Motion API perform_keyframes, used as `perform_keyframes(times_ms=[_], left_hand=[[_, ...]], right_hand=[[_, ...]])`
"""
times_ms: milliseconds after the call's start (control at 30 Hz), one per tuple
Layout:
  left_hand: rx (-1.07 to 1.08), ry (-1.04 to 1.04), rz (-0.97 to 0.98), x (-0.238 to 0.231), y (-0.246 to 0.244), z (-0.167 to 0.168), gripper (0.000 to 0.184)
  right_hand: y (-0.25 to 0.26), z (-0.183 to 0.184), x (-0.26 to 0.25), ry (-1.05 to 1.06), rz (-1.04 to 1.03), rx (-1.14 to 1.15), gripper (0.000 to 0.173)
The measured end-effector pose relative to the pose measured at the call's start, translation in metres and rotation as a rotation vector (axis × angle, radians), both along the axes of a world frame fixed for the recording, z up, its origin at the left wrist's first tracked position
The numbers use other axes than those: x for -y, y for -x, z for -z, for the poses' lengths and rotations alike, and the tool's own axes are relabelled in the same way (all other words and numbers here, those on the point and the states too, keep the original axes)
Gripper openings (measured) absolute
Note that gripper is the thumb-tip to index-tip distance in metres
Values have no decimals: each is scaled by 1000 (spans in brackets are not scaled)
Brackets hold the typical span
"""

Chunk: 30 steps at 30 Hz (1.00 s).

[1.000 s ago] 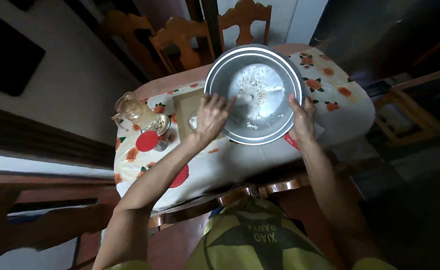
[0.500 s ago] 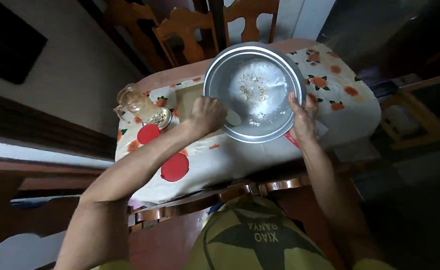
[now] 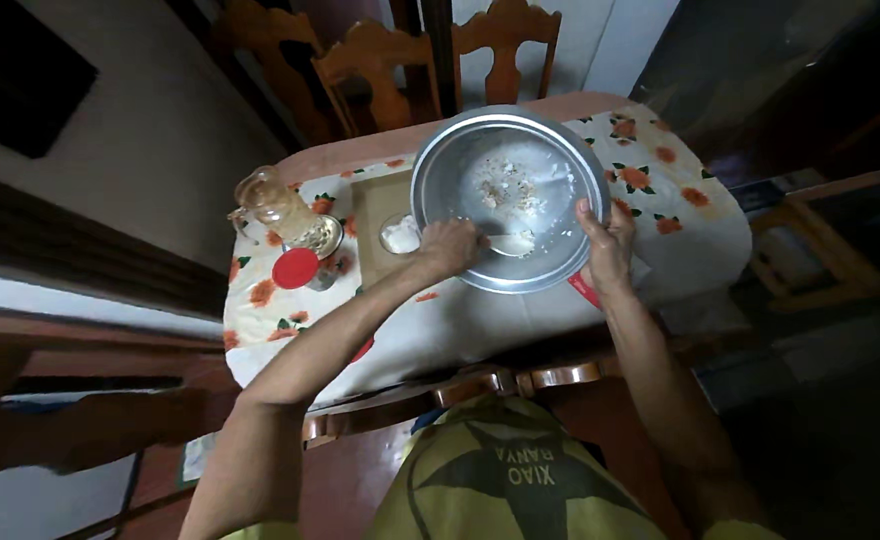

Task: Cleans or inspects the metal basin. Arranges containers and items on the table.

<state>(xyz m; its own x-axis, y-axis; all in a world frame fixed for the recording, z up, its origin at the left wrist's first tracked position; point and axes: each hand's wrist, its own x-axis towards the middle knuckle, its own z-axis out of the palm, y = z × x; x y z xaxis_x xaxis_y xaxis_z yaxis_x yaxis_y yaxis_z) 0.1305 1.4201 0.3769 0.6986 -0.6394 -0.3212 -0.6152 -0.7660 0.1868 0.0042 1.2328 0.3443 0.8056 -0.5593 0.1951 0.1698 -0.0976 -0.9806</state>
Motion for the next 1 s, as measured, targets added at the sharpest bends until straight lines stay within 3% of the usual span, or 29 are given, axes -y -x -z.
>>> perform_keyframes(times_ms=[100, 200, 367, 567, 833, 1000], left_hand=[[82, 256, -1, -13, 14, 30, 32], [59, 334, -34, -8, 16, 50, 37], [159, 625, -5, 2, 21, 66, 38], [58, 828, -65, 2, 11, 78, 39], [-73, 896, -82, -24, -6, 66, 40], [-134, 883, -120, -63, -48, 59, 39]], right_hand=[[-2, 3, 2, 98, -1, 60, 38], [-6, 3, 4, 140, 0, 67, 39], [-7, -2, 1, -4, -49, 60, 36], [-16, 1, -11, -143, -57, -33, 39], [-26, 10, -6, -300, 43, -166, 46], [-33, 15, 8, -406, 200, -221, 45]])
